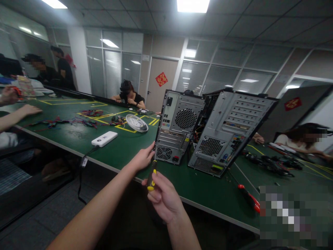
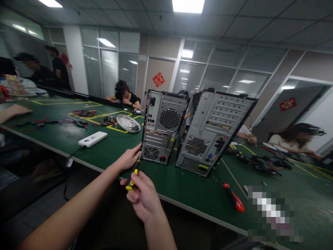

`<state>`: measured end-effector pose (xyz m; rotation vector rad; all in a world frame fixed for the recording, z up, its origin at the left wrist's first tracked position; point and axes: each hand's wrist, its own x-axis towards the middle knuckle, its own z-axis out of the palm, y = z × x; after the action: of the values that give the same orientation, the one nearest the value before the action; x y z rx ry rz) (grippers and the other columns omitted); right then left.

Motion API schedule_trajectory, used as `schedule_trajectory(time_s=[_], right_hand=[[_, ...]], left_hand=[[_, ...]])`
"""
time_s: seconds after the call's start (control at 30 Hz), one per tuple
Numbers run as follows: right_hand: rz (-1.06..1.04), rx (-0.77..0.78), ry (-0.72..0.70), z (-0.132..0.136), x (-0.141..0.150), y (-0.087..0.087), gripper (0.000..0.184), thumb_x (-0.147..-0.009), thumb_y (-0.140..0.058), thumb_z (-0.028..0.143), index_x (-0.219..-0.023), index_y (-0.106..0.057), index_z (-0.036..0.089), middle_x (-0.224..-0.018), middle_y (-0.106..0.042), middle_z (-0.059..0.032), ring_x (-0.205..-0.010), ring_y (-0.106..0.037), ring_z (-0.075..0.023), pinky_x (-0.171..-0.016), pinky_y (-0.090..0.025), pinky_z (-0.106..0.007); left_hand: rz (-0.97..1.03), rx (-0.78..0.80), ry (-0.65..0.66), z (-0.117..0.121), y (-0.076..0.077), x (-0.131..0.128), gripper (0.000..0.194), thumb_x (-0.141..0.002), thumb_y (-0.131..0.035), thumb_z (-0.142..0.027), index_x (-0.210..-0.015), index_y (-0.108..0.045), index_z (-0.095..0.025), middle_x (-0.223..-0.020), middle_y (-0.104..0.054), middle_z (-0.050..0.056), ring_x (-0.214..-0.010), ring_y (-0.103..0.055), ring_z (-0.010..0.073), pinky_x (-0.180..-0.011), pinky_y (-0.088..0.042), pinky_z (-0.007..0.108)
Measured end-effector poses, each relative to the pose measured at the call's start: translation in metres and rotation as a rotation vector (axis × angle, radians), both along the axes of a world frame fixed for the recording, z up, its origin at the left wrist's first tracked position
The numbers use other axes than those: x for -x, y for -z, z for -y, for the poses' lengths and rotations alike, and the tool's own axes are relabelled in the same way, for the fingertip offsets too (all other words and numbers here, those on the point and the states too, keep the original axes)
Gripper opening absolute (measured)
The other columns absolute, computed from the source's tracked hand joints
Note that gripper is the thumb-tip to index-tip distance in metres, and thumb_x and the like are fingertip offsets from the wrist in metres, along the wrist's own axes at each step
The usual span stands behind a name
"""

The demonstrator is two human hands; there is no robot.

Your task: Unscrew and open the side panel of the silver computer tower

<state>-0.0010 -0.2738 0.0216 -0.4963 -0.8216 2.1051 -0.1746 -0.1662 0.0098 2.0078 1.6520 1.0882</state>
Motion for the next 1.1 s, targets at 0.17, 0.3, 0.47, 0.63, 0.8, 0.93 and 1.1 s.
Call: schedule_trajectory(time_s=[0.17,0.3,0.47,0.63,0.8,0.93,1.1], right_hand=[[-0.021,0.003,0.014,0.0001,-0.0014,0.0003,0.027,-0.081,-0.086,0.029,-0.092,-0.068,0.013,-0.079,-0.076,-0.0093,-0.04,-0.036,0.0001,-0.042,-0.022,-0.015],[-0.033,0.006,-0.006,-0.0015,-0.0027,0.0004,0.03,-0.079,-0.082,0.026,-0.099,-0.074,0.006,-0.079,-0.077,-0.0129,-0.041,-0.04,-0.0014,-0.043,-0.026,-0.016],[-0.013,-0.016,0.022,-0.0012,-0.0016,0.0003,0.027,-0.079,-0.086,0.027,-0.096,-0.074,0.009,-0.079,-0.075,-0.0092,-0.046,-0.043,-0.0021,-0.046,-0.027,-0.015],[0.013,-0.038,0.011,0.0009,-0.0005,0.0022,0.031,-0.081,-0.089,0.031,-0.094,-0.066,0.015,-0.082,-0.076,-0.0077,-0.043,-0.038,-0.0003,-0.044,-0.021,-0.015],[0.029,-0.046,0.008,0.0,-0.0005,0.0038,0.032,-0.084,-0.087,0.035,-0.092,-0.063,0.016,-0.083,-0.077,-0.0081,-0.04,-0.031,0.0017,-0.042,-0.016,-0.015],[-0.015,-0.02,-0.013,-0.0023,-0.0019,0.0038,0.029,-0.084,-0.08,0.034,-0.1,-0.069,0.012,-0.079,-0.077,-0.0098,-0.039,-0.036,-0.001,-0.042,-0.02,-0.017],[-0.016,-0.014,-0.011,-0.0035,-0.0027,0.0036,0.03,-0.08,-0.081,0.032,-0.098,-0.073,0.009,-0.076,-0.075,-0.0093,-0.041,-0.038,-0.0018,-0.043,-0.022,-0.017]], left_hand=[[-0.007,-0.01,-0.005,-0.0015,0.002,0.0005,0.063,-0.105,-0.045,-0.034,-0.166,-0.037,-0.024,-0.138,-0.073,0.013,-0.125,-0.071,0.027,-0.102,-0.053,0.032],[-0.006,-0.007,-0.007,-0.0016,0.0025,0.0001,0.063,-0.105,-0.045,-0.035,-0.166,-0.036,-0.023,-0.134,-0.075,0.014,-0.121,-0.073,0.0269,-0.1,-0.053,0.033],[0.003,-0.014,-0.005,0.0,0.0005,-0.0008,0.063,-0.105,-0.046,-0.033,-0.166,-0.037,-0.024,-0.139,-0.072,0.013,-0.127,-0.07,0.027,-0.103,-0.053,0.033],[-0.007,-0.013,-0.011,0.0006,0.0002,-0.0006,0.063,-0.105,-0.046,-0.033,-0.166,-0.036,-0.025,-0.143,-0.07,0.012,-0.129,-0.069,0.0266,-0.104,-0.053,0.033],[0.002,-0.034,0.006,-0.0027,0.0042,0.0011,0.063,-0.105,-0.046,-0.033,-0.166,-0.036,-0.024,-0.146,-0.068,0.012,-0.133,-0.066,0.0278,-0.108,-0.051,0.035],[-0.019,-0.034,-0.01,-0.0046,0.0059,0.0016,0.062,-0.105,-0.046,-0.034,-0.166,-0.036,-0.024,-0.147,-0.068,0.012,-0.134,-0.066,0.0272,-0.107,-0.052,0.035],[-0.022,-0.033,-0.015,-0.0027,0.0043,0.0002,0.063,-0.105,-0.046,-0.033,-0.166,-0.036,-0.024,-0.145,-0.068,0.013,-0.13,-0.069,0.0273,-0.105,-0.053,0.034]])
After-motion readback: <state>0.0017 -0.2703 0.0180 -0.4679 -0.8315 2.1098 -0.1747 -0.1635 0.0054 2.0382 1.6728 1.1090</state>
